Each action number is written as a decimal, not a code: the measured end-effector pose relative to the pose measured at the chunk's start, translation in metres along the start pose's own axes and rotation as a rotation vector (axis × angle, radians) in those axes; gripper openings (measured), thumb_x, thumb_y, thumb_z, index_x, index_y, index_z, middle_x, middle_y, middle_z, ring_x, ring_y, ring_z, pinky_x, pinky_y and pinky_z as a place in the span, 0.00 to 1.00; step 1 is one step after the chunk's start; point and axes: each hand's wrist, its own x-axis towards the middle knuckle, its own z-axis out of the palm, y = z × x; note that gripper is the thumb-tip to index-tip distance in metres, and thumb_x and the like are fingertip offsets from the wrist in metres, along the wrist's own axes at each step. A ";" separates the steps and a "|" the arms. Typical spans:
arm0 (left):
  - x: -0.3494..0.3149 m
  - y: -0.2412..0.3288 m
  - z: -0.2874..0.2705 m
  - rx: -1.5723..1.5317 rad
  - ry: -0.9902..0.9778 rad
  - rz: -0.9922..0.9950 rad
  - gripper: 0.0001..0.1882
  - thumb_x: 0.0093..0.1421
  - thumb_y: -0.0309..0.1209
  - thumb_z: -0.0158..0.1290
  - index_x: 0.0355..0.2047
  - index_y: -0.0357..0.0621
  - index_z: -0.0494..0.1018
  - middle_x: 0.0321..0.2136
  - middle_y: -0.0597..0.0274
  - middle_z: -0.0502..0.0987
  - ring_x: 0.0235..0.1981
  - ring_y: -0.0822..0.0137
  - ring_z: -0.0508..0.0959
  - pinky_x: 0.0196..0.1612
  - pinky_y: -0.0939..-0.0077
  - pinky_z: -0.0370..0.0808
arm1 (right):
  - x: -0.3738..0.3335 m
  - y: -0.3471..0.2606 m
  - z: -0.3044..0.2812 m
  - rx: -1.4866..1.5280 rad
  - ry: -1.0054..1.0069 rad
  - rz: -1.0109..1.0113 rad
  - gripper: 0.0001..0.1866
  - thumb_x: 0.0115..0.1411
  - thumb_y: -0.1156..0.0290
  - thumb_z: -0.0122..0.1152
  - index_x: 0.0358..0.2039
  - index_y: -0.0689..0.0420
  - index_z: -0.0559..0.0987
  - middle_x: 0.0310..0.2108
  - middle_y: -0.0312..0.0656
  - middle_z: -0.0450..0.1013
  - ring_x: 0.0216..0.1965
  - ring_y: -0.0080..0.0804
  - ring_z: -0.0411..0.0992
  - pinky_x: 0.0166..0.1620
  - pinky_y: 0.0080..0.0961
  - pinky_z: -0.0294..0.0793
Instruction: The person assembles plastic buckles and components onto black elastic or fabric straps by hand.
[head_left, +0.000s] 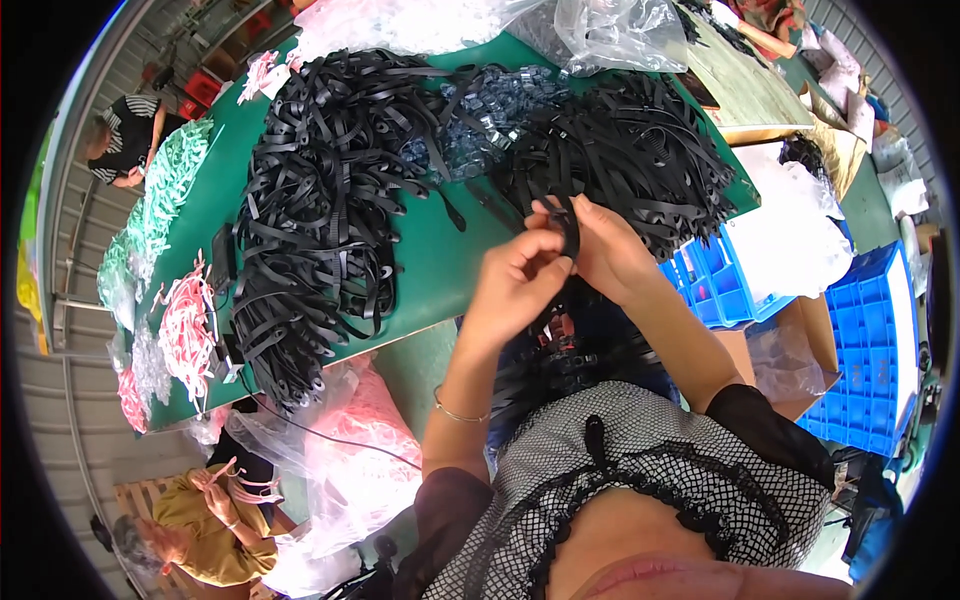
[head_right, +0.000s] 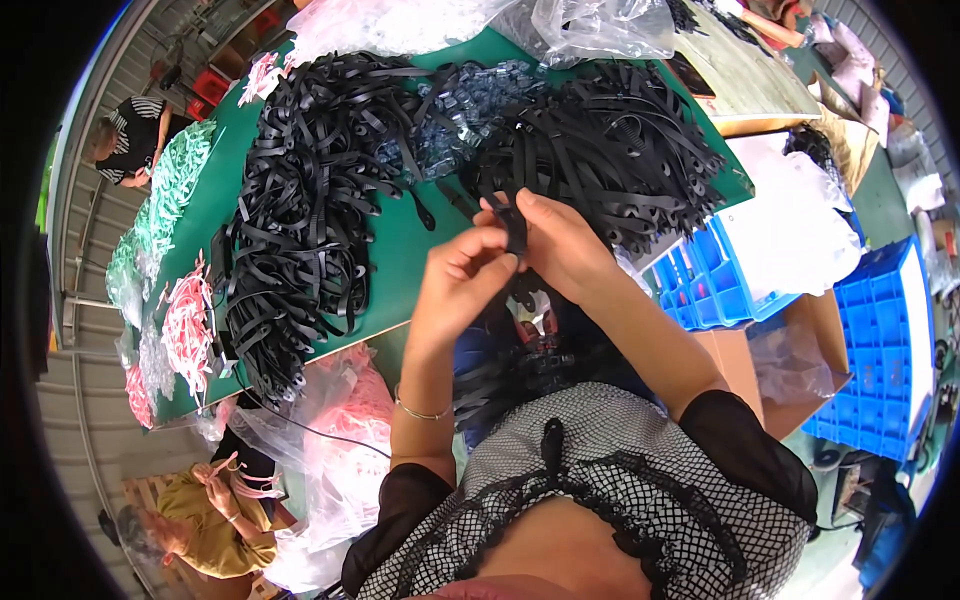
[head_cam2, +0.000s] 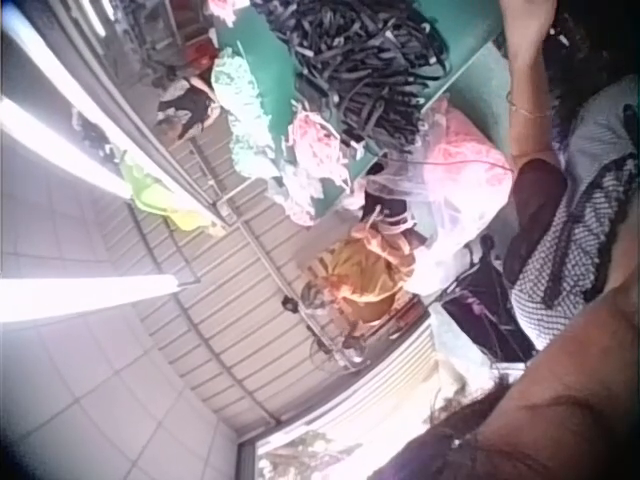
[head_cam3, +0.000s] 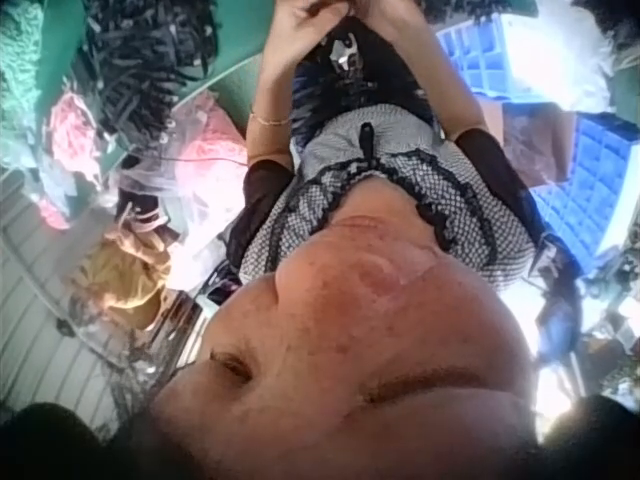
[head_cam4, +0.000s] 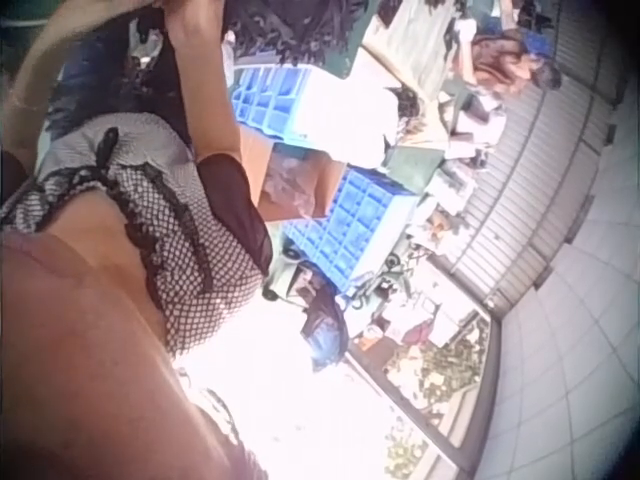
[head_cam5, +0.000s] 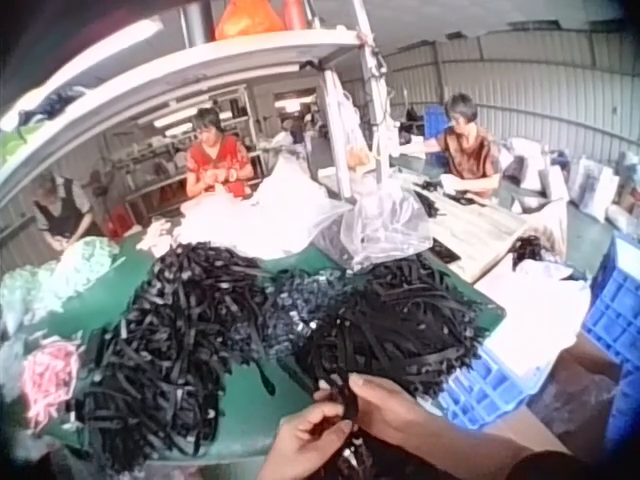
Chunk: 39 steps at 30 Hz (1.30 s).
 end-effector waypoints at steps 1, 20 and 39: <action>-0.003 -0.006 0.002 -0.032 -0.012 0.000 0.04 0.53 0.20 0.50 0.30 0.36 0.70 0.23 0.74 0.70 0.22 0.84 0.65 0.24 0.90 0.61 | 0.000 0.001 0.000 -0.010 -0.042 -0.013 0.17 0.62 0.61 0.44 0.42 0.61 0.71 0.39 0.41 0.71 0.40 0.29 0.68 0.44 0.26 0.67; 0.001 -0.030 0.038 -0.302 0.309 0.111 0.09 0.63 0.31 0.40 0.36 0.38 0.67 0.32 0.68 0.70 0.30 0.80 0.68 0.35 0.86 0.66 | -0.022 0.012 -0.001 -1.187 0.085 -0.600 0.15 0.61 0.71 0.42 0.46 0.62 0.71 0.50 0.46 0.63 0.54 0.37 0.59 0.55 0.29 0.57; -0.009 -0.002 0.050 0.002 0.111 0.019 0.08 0.60 0.27 0.45 0.37 0.36 0.69 0.24 0.66 0.70 0.24 0.80 0.68 0.26 0.86 0.65 | -0.033 0.004 0.005 -0.257 -0.005 -0.350 0.05 0.59 0.72 0.48 0.34 0.59 0.66 0.37 0.42 0.65 0.42 0.28 0.63 0.49 0.28 0.62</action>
